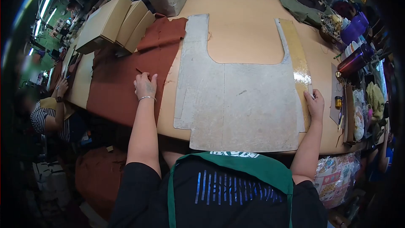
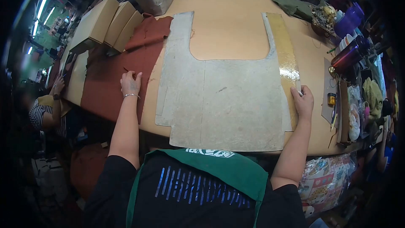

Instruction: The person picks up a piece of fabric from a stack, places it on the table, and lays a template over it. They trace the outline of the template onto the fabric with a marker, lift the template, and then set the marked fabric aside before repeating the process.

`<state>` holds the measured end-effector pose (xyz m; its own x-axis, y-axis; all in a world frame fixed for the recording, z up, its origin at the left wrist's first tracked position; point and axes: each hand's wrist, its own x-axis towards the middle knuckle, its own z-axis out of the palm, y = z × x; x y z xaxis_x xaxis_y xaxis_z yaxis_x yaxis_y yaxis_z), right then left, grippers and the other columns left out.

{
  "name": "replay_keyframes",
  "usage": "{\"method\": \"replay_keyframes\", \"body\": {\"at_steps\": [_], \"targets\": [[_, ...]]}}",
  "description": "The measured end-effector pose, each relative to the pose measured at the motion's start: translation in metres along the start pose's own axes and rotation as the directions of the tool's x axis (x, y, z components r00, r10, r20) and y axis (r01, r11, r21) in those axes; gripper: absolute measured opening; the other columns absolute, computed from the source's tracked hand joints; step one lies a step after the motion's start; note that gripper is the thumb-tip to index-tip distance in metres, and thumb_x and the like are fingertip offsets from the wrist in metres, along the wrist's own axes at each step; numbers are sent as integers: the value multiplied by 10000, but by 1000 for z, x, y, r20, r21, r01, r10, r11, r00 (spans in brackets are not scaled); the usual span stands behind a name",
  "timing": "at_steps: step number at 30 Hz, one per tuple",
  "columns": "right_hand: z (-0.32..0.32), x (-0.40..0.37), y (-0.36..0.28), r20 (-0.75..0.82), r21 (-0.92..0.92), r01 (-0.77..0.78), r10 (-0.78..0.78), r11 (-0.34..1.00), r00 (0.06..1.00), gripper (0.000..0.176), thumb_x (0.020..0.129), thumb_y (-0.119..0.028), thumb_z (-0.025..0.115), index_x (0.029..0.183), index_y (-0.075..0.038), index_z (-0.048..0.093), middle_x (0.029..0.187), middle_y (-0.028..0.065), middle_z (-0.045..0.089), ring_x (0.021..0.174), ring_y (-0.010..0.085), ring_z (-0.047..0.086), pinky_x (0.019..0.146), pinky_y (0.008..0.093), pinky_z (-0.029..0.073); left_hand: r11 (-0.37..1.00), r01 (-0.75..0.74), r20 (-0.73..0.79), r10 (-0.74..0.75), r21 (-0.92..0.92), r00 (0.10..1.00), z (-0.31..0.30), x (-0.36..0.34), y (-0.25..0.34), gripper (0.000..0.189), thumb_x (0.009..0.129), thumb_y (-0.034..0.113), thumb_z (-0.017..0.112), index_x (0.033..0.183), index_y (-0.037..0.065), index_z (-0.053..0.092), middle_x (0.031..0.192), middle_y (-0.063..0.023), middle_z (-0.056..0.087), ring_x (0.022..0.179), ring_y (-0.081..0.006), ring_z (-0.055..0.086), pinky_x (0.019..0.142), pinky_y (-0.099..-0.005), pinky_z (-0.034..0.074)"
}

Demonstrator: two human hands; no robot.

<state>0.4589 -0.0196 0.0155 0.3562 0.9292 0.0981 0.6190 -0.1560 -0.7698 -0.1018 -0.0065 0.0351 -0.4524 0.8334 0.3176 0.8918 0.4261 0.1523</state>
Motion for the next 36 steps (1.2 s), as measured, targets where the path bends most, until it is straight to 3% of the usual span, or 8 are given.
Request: {"method": "replay_keyframes", "body": {"at_steps": [10, 13, 14, 16, 20, 22, 28, 36], "targets": [[-1, -2, -6, 20, -20, -20, 20, 1000, 1000, 213, 767, -199, 632, 761, -4, 546, 635, -10, 506, 564, 55, 416, 511, 207, 355, 988, 21, -68, -11, 154, 998, 32, 18, -22, 183, 814, 210, 496, 856, 32, 504, 958, -134, 519, 900, -315, 512, 692, -449, 462], [-1, 0, -1, 0, -37, 7, -7, 999, 1000, 291, 730, -264, 650, 770, 12, 567, 623, 62, 550, 560, 110, 471, 544, 264, 399, 928, 100, -45, -125, -358, 991, 39, 34, -55, 171, 819, 175, 465, 837, 14, 522, 868, -157, 549, 822, -291, 544, 676, -391, 454], [-1, 0, 0, -1, -26, 3, -3, 1000, 1000, 290, 729, -264, 650, 771, 11, 568, 625, 63, 552, 561, 113, 473, 547, 267, 400, 753, 269, 115, -252, -600, 961, 38, 42, -64, 194, 828, 153, 434, 849, -5, 544, 789, -126, 573, 732, -235, 554, 656, -333, 438], [0, 1, 0, -2, -3, -2, 2, 1000, 1000, 288, 729, -263, 649, 772, 10, 569, 629, 65, 557, 563, 118, 476, 553, 273, 403, 469, 340, 181, -352, -815, 918, 24, 43, -75, 227, 839, 165, 427, 871, -14, 563, 778, -76, 574, 716, -161, 527, 642, -306, 436], [-2, -2, -7, 2, -13, -17, 17, 1000, 1000, 284, 729, -261, 650, 775, 7, 573, 631, 61, 557, 559, 113, 472, 543, 264, 399, 689, 199, -56, -329, -697, 943, 36, 82, -181, 296, 880, 236, 420, 908, -18, 571, 874, -70, 588, 742, -135, 504, 672, -291, 443], [-3, -3, -11, 14, -27, -24, 24, 999, 1000, 282, 730, -260, 650, 777, 7, 573, 630, 60, 556, 557, 110, 470, 538, 259, 396, 547, 355, 56, -488, -758, 871, 49, 137, -309, 329, 890, 227, 380, 946, -48, 552, 873, -116, 577, 737, -167, 557, 658, -302, 471], [-2, -2, -7, 11, 16, -12, 12, 1000, 1000, 260, 739, -246, 651, 776, 0, 575, 621, 34, 544, 554, 87, 454, 524, 245, 385, 168, 96, -33, -633, -981, 774, -96, 83, -219, 332, 896, 255, 390, 939, -32, 552, 856, -111, 584, 770, -155, 562, 652, -293, 477], [-1, -1, -5, 5, -31, -5, 5, 1000, 1000, 280, 730, -261, 656, 775, 3, 576, 631, 61, 554, 562, 119, 473, 549, 267, 401, -9, -31, -27, -298, -999, 954, -205, 70, -106, 337, 903, 291, 403, 929, -9, 553, 833, -104, 594, 813, -140, 568, 645, -280, 485]]}}
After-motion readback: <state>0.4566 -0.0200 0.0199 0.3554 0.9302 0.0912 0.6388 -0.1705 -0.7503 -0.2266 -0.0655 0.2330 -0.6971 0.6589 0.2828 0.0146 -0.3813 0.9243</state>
